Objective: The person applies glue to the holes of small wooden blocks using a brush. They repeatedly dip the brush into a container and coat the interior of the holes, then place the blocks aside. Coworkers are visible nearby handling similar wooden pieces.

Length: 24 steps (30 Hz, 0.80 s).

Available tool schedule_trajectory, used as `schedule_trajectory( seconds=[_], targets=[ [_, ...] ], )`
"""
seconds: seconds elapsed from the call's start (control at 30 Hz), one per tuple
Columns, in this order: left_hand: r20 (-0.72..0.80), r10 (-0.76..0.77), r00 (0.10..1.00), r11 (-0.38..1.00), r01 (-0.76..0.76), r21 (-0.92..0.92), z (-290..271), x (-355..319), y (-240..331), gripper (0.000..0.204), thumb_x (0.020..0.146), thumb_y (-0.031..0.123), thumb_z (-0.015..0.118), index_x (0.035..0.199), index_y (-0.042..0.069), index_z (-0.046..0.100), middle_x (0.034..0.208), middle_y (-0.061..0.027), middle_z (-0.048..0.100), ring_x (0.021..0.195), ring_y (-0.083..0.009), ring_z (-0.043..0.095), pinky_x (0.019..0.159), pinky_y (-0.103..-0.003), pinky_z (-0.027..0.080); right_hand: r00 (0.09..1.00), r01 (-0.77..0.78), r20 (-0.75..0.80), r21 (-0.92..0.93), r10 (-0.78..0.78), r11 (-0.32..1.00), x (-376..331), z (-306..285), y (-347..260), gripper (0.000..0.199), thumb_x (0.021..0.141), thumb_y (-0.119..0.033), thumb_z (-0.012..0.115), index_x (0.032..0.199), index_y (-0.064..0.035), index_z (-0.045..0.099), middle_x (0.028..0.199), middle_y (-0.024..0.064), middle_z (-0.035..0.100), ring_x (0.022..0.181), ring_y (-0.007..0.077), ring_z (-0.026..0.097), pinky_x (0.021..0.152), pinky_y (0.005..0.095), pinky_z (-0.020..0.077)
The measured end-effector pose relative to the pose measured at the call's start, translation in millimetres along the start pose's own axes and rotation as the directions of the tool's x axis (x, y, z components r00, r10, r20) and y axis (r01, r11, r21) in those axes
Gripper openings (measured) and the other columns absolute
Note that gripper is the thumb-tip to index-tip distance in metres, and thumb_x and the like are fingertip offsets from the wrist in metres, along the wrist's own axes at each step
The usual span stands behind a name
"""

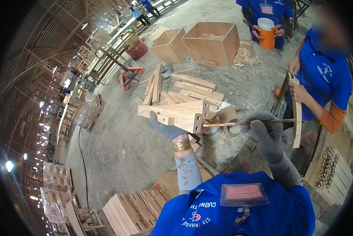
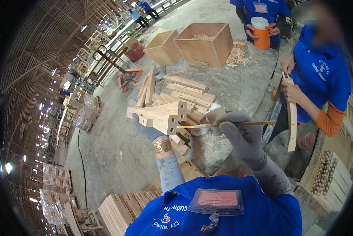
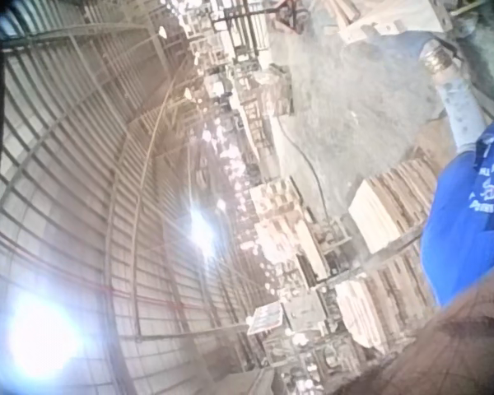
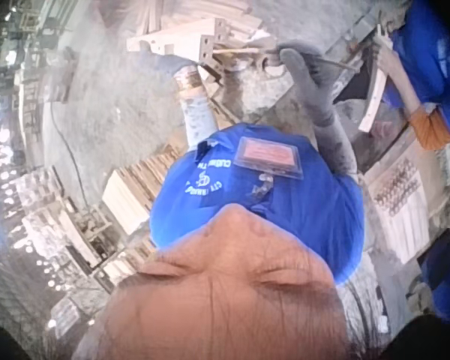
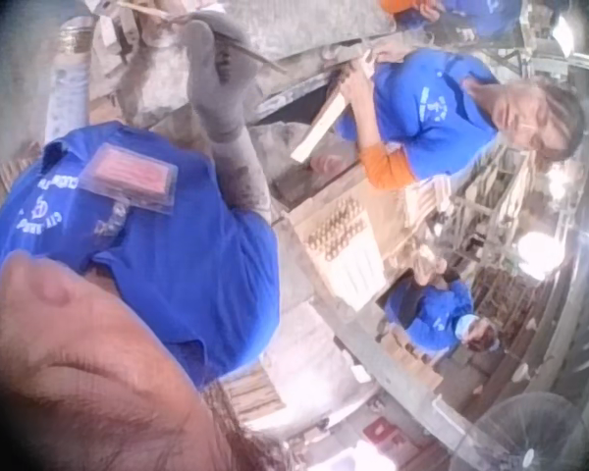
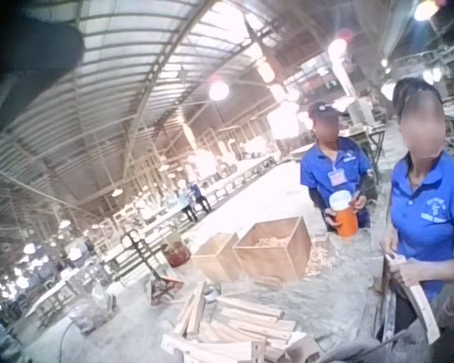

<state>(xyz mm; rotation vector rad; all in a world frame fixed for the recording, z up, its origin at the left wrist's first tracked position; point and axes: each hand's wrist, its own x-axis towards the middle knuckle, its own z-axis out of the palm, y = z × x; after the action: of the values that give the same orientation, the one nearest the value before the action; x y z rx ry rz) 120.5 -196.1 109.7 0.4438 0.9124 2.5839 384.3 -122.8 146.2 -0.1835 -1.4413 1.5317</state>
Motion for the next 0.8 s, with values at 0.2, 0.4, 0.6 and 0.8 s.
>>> schedule_trajectory(
  seconds=[0.2,0.4,0.6,0.8],
  targets=[
    [-0.019,-0.042,0.999,0.999,0.041,-0.018,16,-8,7,0.068,0.084,0.054,0.042,0.138,0.013,0.029,0.134,-0.0138,0.036,0.121,-0.0308,0.040,0.099,-0.045,0.037,0.995,0.053,0.086,-0.056,-0.048,0.997,1,17,-3,0.010,0.087,-0.001,0.057,0.097,0.0016,0.058,0.087,0.0083,0.063,0.079,0.0102,0.060,0.066,0.0229,0.0486],
    [0.043,-0.043,0.998,0.998,0.045,-0.051,2,-5,4,0.071,0.083,0.055,0.042,0.139,0.014,0.027,0.136,-0.0135,0.035,0.123,-0.0310,0.038,0.099,-0.045,0.037,0.962,0.226,0.223,-0.310,-0.160,0.924,7,27,-10,0.010,0.082,0.000,0.062,0.092,-0.0009,0.060,0.082,0.0101,0.064,0.074,0.0165,0.063,0.063,0.0263,0.0491],
    [0.038,-0.058,0.998,0.992,0.061,-0.106,-2,-3,3,0.069,0.084,0.056,0.042,0.137,0.013,0.031,0.132,-0.0136,0.039,0.119,-0.0306,0.042,0.097,-0.045,0.039,0.925,0.344,0.309,-0.444,-0.219,0.827,11,34,-20,0.011,0.079,-0.002,0.065,0.089,-0.0015,0.061,0.077,0.0107,0.064,0.070,0.0200,0.064,0.060,0.0283,0.0490],
    [0.021,-0.089,0.996,0.988,0.091,-0.121,-7,2,6,0.070,0.084,0.055,0.042,0.140,0.015,0.028,0.136,-0.0130,0.036,0.123,-0.0306,0.039,0.099,-0.046,0.037,0.986,0.150,0.115,-0.303,-0.120,0.941,0,41,-11,0.009,0.080,-0.002,0.064,0.088,-0.0007,0.060,0.079,0.0109,0.064,0.070,0.0186,0.063,0.060,0.0279,0.0485]
  ],
)
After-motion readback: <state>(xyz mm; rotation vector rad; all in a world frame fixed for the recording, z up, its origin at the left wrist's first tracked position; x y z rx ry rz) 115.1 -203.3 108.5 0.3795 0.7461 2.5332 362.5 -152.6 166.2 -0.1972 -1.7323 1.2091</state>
